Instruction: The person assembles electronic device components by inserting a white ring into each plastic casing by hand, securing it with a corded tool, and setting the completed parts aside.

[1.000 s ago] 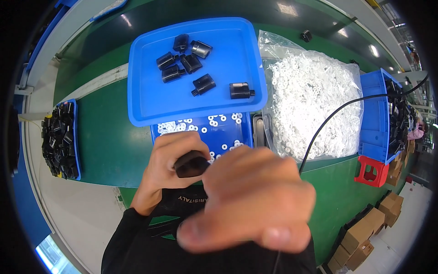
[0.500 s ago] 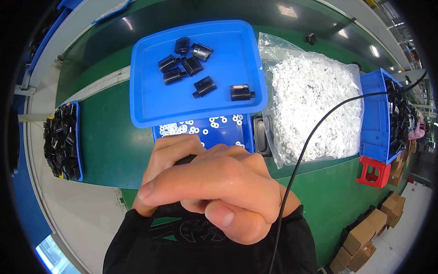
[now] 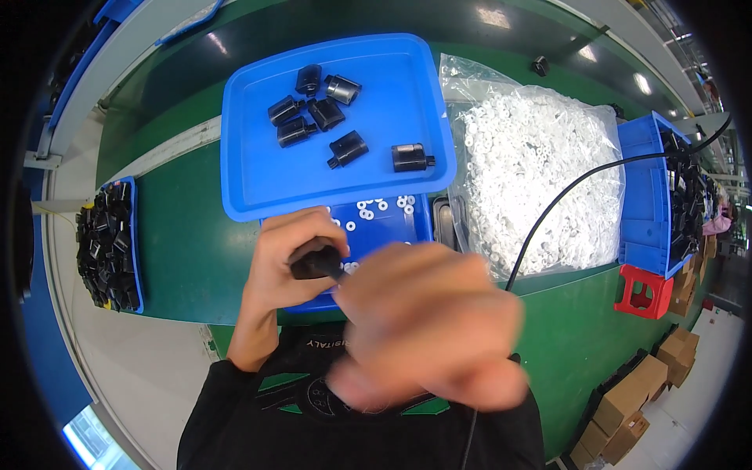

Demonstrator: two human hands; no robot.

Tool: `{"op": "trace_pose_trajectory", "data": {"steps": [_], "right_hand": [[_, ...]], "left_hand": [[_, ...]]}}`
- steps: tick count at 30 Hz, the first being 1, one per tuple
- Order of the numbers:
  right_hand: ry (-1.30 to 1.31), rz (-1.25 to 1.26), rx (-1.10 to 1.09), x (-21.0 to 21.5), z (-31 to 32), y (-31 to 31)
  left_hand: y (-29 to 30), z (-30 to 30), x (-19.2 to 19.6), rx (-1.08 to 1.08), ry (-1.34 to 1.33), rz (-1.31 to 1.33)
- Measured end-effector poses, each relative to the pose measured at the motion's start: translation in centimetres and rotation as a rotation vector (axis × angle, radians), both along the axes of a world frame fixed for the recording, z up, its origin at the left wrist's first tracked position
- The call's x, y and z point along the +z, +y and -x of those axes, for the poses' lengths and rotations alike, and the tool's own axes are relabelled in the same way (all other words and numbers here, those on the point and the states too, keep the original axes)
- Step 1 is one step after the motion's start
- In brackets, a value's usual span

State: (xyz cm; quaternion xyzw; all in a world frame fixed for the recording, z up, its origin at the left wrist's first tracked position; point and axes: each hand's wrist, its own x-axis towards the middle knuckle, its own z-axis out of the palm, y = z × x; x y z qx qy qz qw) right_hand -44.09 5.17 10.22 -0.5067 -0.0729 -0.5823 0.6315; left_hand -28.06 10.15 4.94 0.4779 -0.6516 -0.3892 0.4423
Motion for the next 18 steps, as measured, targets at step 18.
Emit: {"op": "trace_pose_trajectory", "data": {"steps": [18], "right_hand": [[1.909, 0.577, -0.401, -7.1, 4.7, -0.4]], "left_hand": [[1.2, -2.8, 2.3, 0.278, -0.078, -0.033]]}}
